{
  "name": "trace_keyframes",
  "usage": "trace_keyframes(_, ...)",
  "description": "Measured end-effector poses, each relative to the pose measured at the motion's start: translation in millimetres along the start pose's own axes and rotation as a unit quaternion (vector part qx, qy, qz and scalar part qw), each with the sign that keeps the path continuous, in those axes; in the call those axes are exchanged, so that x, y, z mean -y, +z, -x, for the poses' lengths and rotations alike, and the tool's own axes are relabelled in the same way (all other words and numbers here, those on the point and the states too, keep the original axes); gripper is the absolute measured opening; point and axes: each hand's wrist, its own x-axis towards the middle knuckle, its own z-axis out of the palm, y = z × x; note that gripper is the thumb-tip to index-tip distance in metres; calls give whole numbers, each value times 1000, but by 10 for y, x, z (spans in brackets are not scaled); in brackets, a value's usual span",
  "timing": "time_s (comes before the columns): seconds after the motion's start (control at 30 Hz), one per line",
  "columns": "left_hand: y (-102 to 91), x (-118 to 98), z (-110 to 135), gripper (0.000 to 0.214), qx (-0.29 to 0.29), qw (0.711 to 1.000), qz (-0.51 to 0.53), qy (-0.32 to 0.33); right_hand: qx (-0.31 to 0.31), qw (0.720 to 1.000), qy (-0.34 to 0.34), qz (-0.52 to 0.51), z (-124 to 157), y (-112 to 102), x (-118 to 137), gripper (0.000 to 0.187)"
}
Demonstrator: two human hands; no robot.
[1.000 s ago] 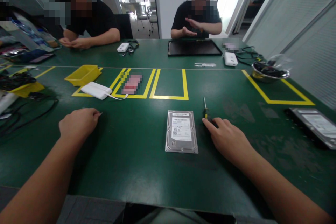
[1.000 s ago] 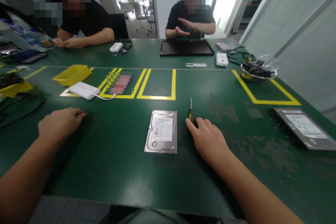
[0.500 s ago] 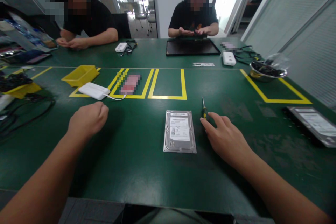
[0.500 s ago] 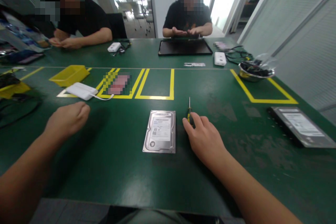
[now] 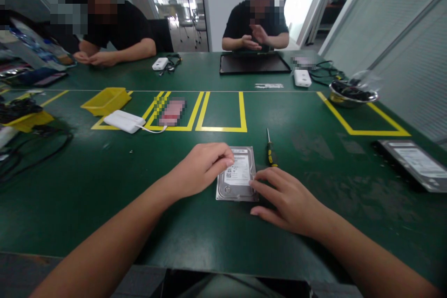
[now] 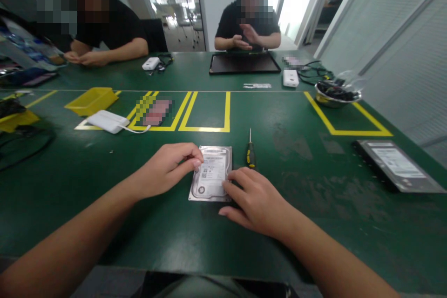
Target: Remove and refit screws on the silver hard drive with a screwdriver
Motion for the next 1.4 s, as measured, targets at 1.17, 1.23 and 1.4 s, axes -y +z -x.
trace_keyframes(1.17, 364, 125, -141, 12, -71, 994, 67, 45, 32, 997, 70, 21, 9, 123, -8, 56)
trace_keyframes(1.23, 354, 129, -149, 11, -65, 994, 70, 47, 29, 997, 69, 18, 9, 128, -11, 56)
trace_keyframes(1.4, 336, 114, -181, 12, -53, 994, 75, 52, 21, 997, 67, 10, 7, 142, -19, 55)
